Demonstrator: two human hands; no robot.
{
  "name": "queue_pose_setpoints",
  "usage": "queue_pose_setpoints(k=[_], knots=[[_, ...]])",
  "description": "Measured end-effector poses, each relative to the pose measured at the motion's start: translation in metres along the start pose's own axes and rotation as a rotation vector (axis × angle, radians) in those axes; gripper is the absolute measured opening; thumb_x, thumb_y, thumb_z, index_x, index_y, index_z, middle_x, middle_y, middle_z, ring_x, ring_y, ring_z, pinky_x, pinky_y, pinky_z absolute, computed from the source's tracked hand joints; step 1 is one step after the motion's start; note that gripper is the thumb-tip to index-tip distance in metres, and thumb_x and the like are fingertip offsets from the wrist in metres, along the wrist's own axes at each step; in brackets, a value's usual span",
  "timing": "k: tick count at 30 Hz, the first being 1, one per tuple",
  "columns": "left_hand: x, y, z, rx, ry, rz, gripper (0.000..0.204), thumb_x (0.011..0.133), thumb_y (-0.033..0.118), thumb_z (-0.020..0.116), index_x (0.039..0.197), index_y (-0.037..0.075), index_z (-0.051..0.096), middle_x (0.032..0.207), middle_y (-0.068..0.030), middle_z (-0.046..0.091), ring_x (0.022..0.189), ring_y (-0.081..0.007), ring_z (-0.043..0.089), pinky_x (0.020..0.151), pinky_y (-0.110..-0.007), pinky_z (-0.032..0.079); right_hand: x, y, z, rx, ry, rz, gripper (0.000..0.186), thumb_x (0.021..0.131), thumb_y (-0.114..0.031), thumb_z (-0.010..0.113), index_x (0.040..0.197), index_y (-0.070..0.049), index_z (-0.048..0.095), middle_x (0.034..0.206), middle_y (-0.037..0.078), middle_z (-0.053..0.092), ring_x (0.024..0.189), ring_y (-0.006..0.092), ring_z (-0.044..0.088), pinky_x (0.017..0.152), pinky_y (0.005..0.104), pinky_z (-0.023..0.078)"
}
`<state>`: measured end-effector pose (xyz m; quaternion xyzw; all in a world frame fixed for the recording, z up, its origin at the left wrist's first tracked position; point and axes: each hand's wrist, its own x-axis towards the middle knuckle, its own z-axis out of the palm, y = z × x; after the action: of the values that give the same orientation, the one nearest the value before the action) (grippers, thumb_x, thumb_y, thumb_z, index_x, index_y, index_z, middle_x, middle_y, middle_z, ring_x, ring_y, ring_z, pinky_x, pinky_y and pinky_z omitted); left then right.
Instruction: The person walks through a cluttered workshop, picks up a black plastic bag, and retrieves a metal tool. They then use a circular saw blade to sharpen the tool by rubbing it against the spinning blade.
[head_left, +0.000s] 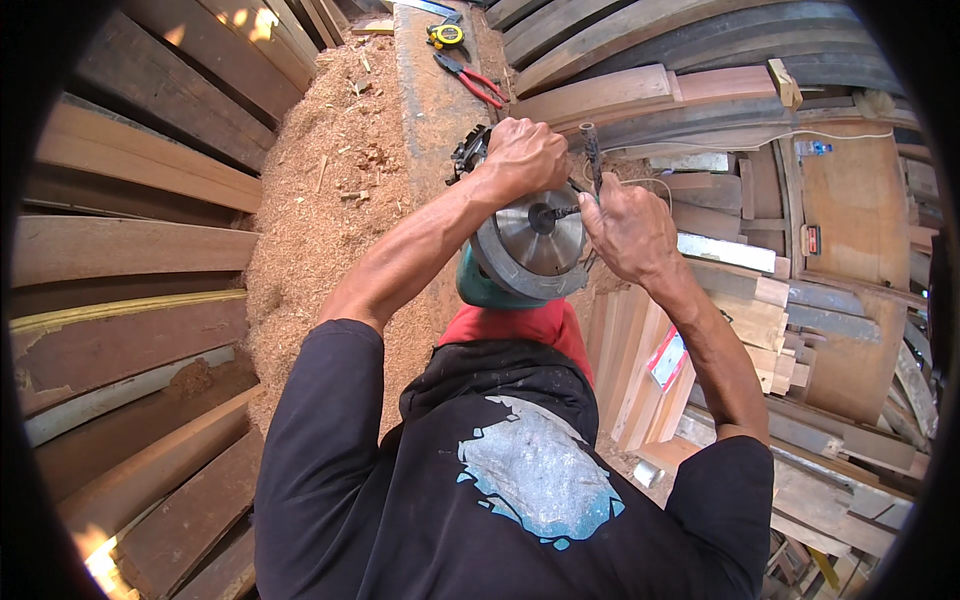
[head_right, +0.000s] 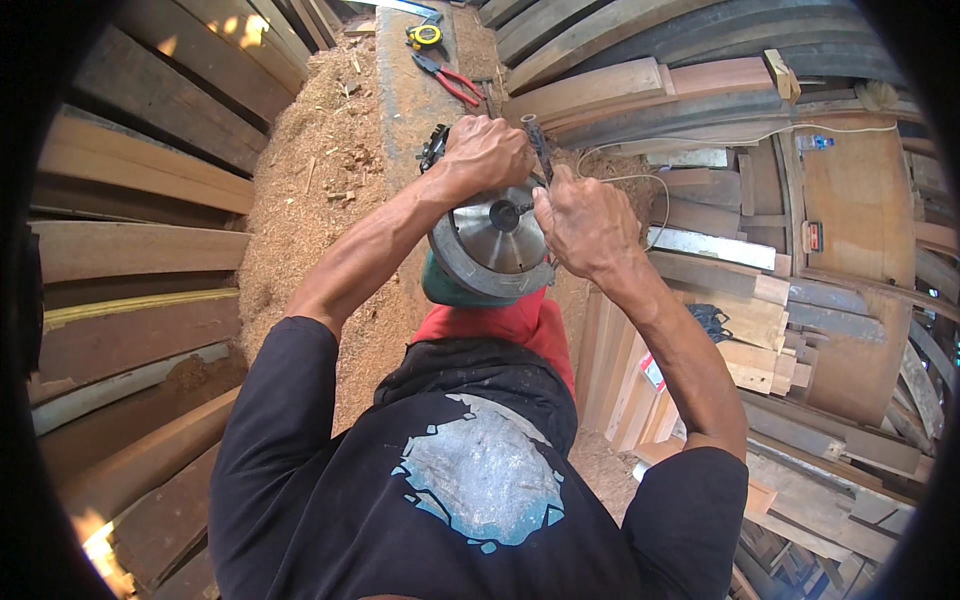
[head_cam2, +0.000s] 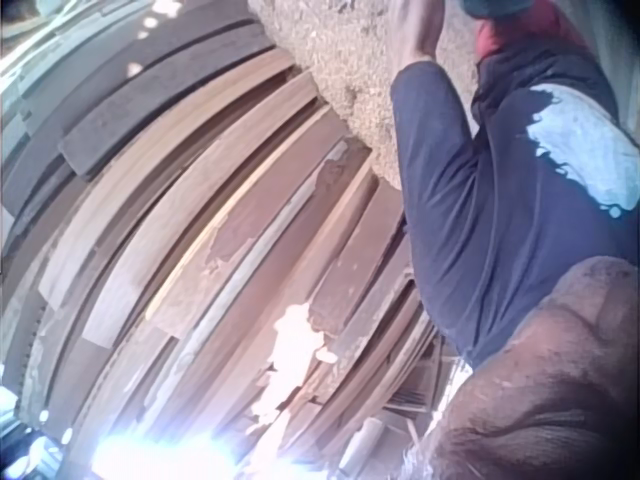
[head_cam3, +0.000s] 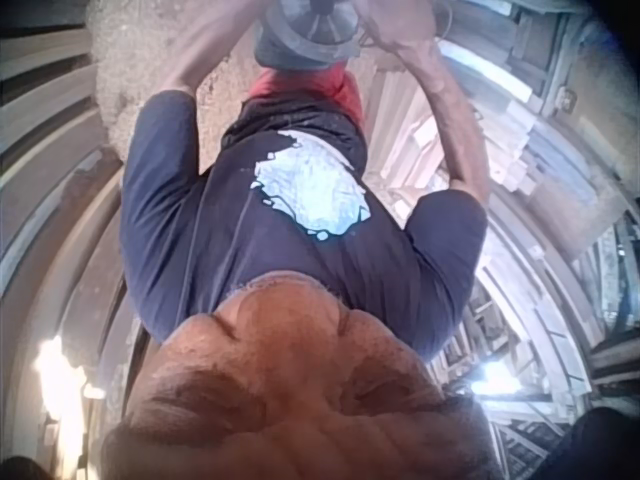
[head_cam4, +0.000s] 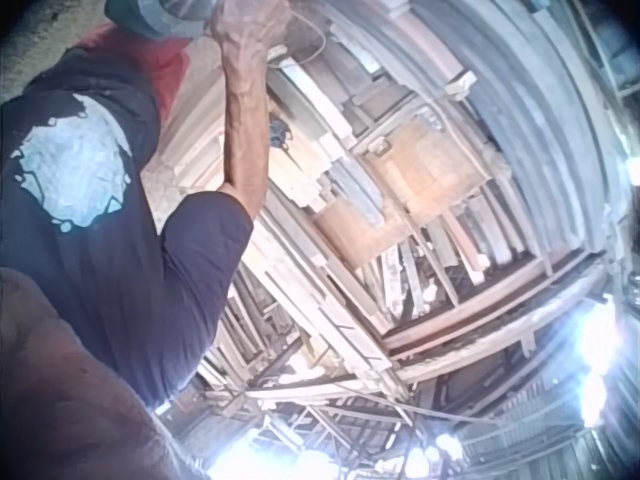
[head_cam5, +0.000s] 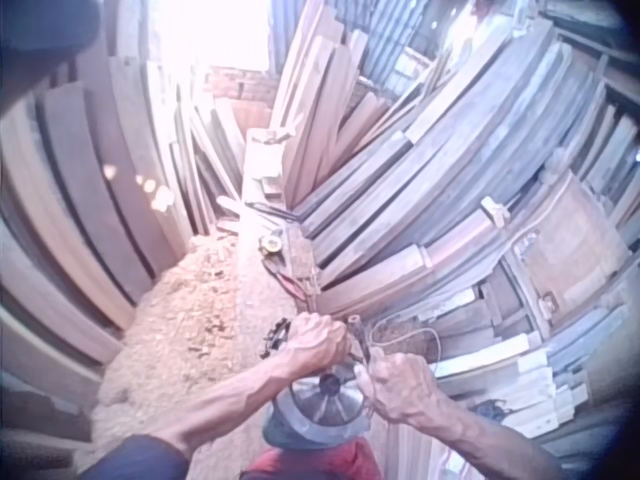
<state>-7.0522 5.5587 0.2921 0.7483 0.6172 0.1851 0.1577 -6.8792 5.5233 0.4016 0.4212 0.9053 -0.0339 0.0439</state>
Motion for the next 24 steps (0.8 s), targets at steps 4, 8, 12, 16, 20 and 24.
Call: queue_pose_setpoints(k=[4,8,12,16,20,24], knots=[[0.0008,-0.0009,0.0011,0.002,-0.011,-0.008,0.024,0.08,0.026,0.063,0.081,0.009,0.08,0.085,-0.0215,0.075,0.081,-0.0374,0.076,0.074,-0.046,0.059,0.0012,0.0007,0.0008,-0.003,-0.004,-0.001,0.037,0.101,-0.033,0.058,0.099,0.004,0.059,0.07,0.028,0.065,0.068,0.0474,0.068,0.063,0.055,0.055],[0.0011,0.0,-0.0004,0.004,-0.01,-0.01,0.024,0.08,0.026,0.064,0.081,0.009,0.08,0.085,-0.0215,0.075,0.081,-0.0375,0.076,0.074,-0.045,0.059,0.0017,0.0015,0.0002,-0.01,-0.007,-0.002,0.036,0.101,-0.033,0.058,0.099,0.004,0.059,0.07,0.028,0.065,0.068,0.0468,0.068,0.063,0.0547,0.055],[0.0019,-0.0021,0.0015,0.006,0.009,-0.002,0.026,0.081,0.028,0.064,0.081,0.009,0.08,0.084,-0.0216,0.075,0.081,-0.0374,0.076,0.074,-0.045,0.059,0.0034,0.0045,0.0013,-0.008,0.001,-0.025,0.036,0.101,-0.032,0.058,0.099,0.004,0.059,0.069,0.028,0.065,0.067,0.0463,0.068,0.062,0.0542,0.055],[0.0025,-0.0013,0.0012,0.009,-0.018,-0.04,0.027,0.082,0.03,0.064,0.082,0.008,0.08,0.084,-0.0215,0.075,0.082,-0.0372,0.076,0.074,-0.045,0.06,0.0049,0.0038,-0.0017,-0.005,-0.015,-0.032,0.035,0.101,-0.031,0.058,0.098,0.004,0.058,0.067,0.028,0.064,0.065,0.0459,0.068,0.061,0.0533,0.054],[0.0015,0.0012,-0.0021,-0.003,-0.034,-0.049,0.028,0.082,0.03,0.064,0.083,0.008,0.08,0.084,-0.0216,0.075,0.083,-0.037,0.076,0.074,-0.046,0.06,0.0058,0.0067,-0.0017,-0.002,-0.016,-0.056,0.035,0.101,-0.031,0.058,0.098,0.004,0.058,0.067,0.027,0.064,0.065,0.0458,0.067,0.061,0.053,0.054],[0.0025,0.0008,-0.0031,0.022,-0.063,-0.042,0.029,0.083,0.031,0.063,0.084,0.008,0.08,0.085,-0.0215,0.075,0.082,-0.0372,0.076,0.074,-0.046,0.06,0.0058,0.0081,-0.0023,0.02,-0.02,-0.064,0.034,0.101,-0.03,0.057,0.099,0.004,0.058,0.068,0.027,0.064,0.066,0.0462,0.067,0.062,0.053,0.055]])
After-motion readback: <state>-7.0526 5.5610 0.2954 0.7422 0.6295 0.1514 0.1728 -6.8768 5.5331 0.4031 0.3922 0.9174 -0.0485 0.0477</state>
